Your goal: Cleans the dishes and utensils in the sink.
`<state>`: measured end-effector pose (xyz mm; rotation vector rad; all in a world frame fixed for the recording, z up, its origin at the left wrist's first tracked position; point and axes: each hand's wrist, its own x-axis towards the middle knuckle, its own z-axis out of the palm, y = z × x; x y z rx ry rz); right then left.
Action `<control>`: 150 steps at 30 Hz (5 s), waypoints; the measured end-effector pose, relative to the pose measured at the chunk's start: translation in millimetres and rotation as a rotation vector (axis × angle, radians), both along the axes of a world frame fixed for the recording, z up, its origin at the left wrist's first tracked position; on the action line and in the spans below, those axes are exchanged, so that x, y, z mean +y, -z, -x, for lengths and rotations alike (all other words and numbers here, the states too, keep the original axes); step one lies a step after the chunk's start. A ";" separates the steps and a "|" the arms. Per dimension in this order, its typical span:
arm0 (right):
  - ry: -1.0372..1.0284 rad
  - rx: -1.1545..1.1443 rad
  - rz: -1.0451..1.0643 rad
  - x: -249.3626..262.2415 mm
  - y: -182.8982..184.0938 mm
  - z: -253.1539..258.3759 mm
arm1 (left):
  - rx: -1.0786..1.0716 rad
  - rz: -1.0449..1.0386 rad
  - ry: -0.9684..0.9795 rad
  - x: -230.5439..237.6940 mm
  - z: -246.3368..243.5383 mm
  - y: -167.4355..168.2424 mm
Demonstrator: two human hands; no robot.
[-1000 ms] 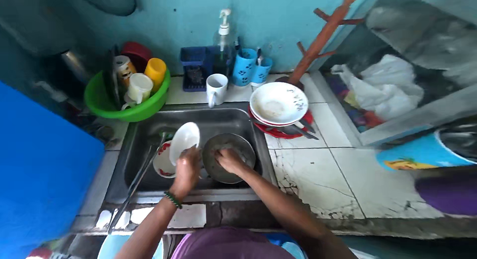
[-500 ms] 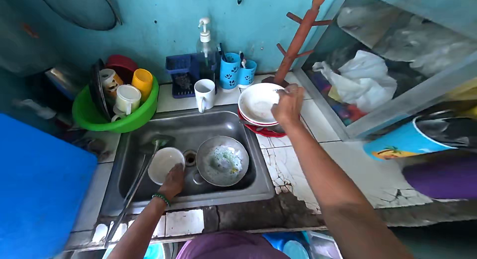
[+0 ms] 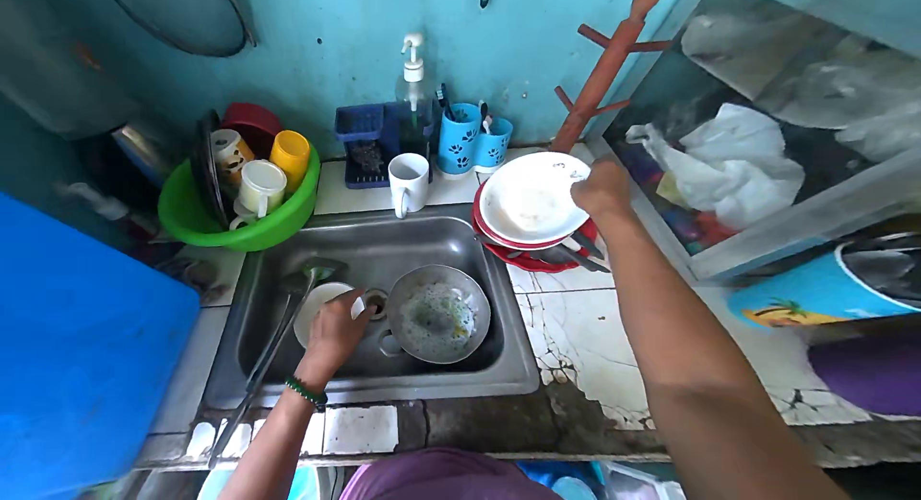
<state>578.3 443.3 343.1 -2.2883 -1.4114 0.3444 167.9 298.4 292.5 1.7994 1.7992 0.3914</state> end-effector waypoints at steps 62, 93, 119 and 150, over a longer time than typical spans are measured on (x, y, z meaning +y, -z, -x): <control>-1.047 0.450 0.190 -128.2 104.3 206.4 | -0.640 0.097 -0.350 17.6 -50.5 26.2; -0.962 0.092 -0.623 -82.5 86.7 179.2 | -0.227 0.018 0.048 -0.4 -73.4 -8.0; -0.694 0.158 -0.616 -79.4 70.9 164.0 | -0.201 0.009 0.190 2.2 -51.4 -34.2; -0.761 -0.021 0.448 -100.0 108.1 177.9 | -0.461 0.093 -0.209 11.0 -68.7 45.3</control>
